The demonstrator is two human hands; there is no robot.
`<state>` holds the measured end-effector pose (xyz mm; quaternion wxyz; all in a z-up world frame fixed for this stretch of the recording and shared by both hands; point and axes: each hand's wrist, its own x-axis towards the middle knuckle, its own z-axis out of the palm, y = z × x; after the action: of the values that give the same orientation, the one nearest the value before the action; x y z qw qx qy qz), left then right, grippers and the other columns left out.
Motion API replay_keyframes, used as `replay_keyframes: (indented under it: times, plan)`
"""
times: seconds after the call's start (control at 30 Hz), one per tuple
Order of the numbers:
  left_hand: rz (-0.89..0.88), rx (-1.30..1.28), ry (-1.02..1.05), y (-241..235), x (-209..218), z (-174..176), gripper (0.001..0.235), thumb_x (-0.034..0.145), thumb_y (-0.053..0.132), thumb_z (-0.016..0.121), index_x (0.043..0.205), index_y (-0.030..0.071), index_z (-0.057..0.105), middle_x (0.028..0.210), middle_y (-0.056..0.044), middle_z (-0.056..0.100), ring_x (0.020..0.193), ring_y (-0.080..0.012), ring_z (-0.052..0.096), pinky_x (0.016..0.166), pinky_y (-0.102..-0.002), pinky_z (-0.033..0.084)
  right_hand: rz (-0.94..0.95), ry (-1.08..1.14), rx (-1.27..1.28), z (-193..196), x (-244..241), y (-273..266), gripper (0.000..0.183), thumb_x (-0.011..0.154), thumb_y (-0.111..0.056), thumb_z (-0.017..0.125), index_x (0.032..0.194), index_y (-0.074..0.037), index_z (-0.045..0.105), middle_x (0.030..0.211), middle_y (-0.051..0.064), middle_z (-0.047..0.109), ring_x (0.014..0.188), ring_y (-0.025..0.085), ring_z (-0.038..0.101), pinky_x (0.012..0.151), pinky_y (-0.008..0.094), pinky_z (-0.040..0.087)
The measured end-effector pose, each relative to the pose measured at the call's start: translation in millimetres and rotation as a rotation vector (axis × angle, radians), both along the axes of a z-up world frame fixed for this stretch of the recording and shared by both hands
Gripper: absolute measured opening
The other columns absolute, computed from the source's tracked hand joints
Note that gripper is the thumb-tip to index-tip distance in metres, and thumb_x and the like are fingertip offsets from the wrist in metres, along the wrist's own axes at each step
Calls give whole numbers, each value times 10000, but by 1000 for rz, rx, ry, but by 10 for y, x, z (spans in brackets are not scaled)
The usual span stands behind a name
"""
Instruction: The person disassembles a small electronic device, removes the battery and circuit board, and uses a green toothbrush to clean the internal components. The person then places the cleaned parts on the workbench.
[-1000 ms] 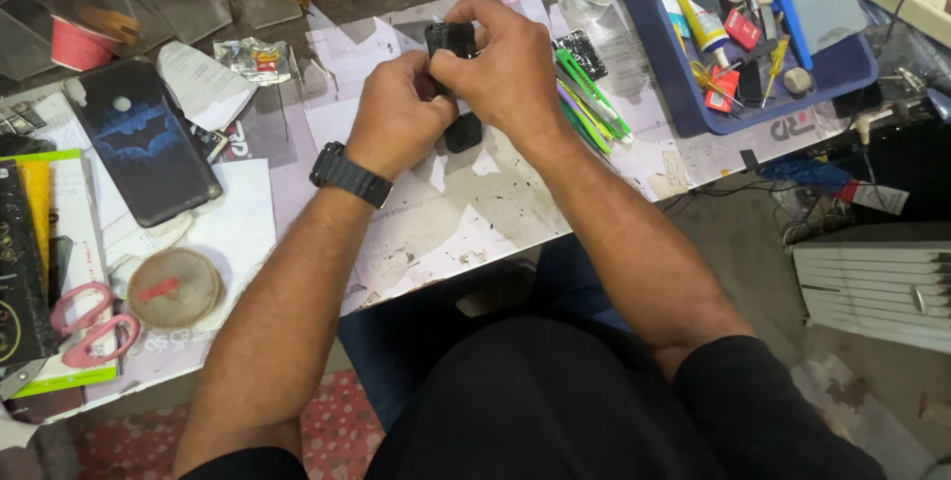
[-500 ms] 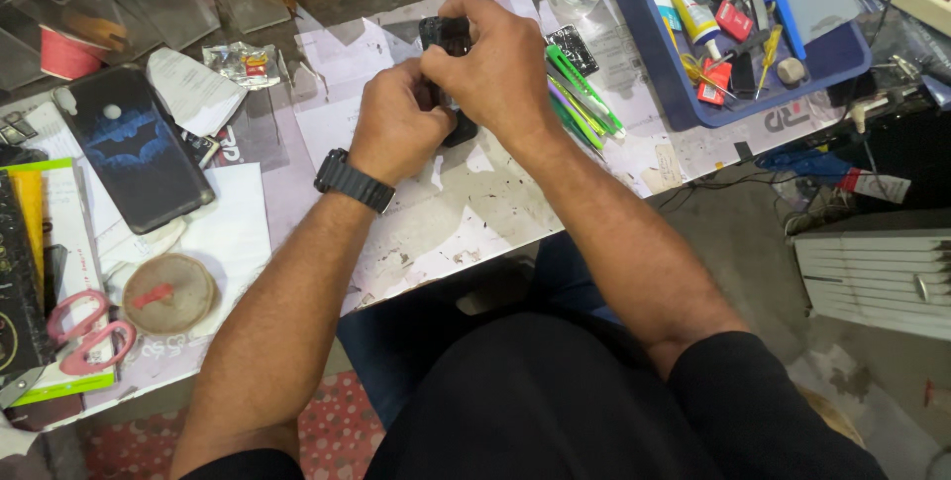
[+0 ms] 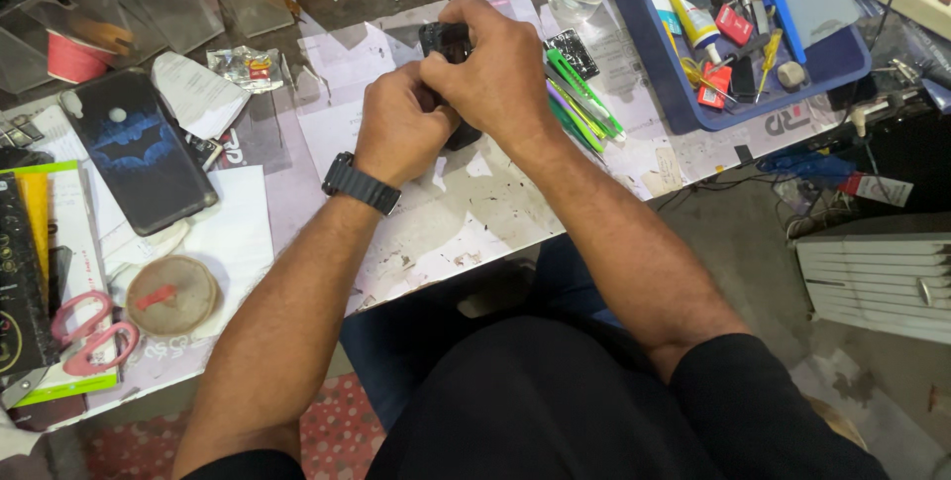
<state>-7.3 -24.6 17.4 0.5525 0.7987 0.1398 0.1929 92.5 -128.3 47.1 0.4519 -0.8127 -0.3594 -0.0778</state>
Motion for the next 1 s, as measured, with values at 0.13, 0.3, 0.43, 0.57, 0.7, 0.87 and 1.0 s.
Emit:
replay_keyframes:
  times: [0.13, 0.3, 0.43, 0.57, 0.7, 0.87, 1.0]
  plan:
    - [15, -5, -34, -17, 7, 4, 164, 803, 64, 747, 929, -35, 710, 787, -75, 756, 701, -103, 704, 639, -283, 562, 8, -96, 1, -16, 1, 22, 386, 696, -212, 843, 1023, -51, 715, 793, 138, 749, 717, 271, 758, 671, 366, 602]
    - [8, -61, 8, -5, -1, 26, 198, 785, 70, 736, 952, -30, 696, 770, -79, 746, 667, -107, 692, 604, -288, 562, 19, -86, 0, -22, 25, 21, 362, 727, -211, 823, 1036, -55, 717, 820, 133, 755, 747, 254, 769, 690, 354, 611]
    - [-3, 36, -11, -11, -4, 29, 175, 793, 44, 674, 943, -40, 708, 735, -102, 733, 633, -142, 684, 599, -300, 550, -9, 20, -26, -15, 53, -14, 376, 713, -211, 806, 1046, -58, 723, 752, 119, 734, 664, 229, 741, 635, 352, 588]
    - [-5, 58, -51, -24, -7, 33, 164, 821, 49, 655, 946, -43, 708, 745, -102, 737, 645, -148, 697, 623, -297, 557, 10, 3, -20, -4, 54, -25, 381, 711, -211, 813, 1047, -57, 722, 755, 114, 729, 657, 221, 730, 629, 349, 585]
    - [32, 58, -7, -28, 3, 55, 153, 813, 65, 688, 918, -45, 704, 736, -107, 735, 638, -160, 686, 608, -306, 547, 37, -8, -1, -13, 47, -30, 409, 705, -216, 831, 1062, -53, 716, 765, 118, 730, 666, 232, 730, 638, 351, 586]
    - [61, 56, 11, -39, 22, 49, 169, 837, 106, 727, 891, -51, 696, 721, -113, 725, 635, -154, 685, 599, -314, 534, 59, -57, 15, -29, 47, -7, 425, 706, -222, 852, 1068, -50, 711, 810, 122, 746, 712, 244, 749, 670, 350, 597]
    - [46, 38, -23, -12, 23, -57, 178, 846, 118, 760, 898, -42, 701, 704, -59, 708, 629, -136, 673, 588, -312, 539, 74, -115, 18, -24, 34, 1, 422, 711, -215, 862, 1070, -51, 711, 831, 122, 753, 737, 226, 751, 691, 342, 603]
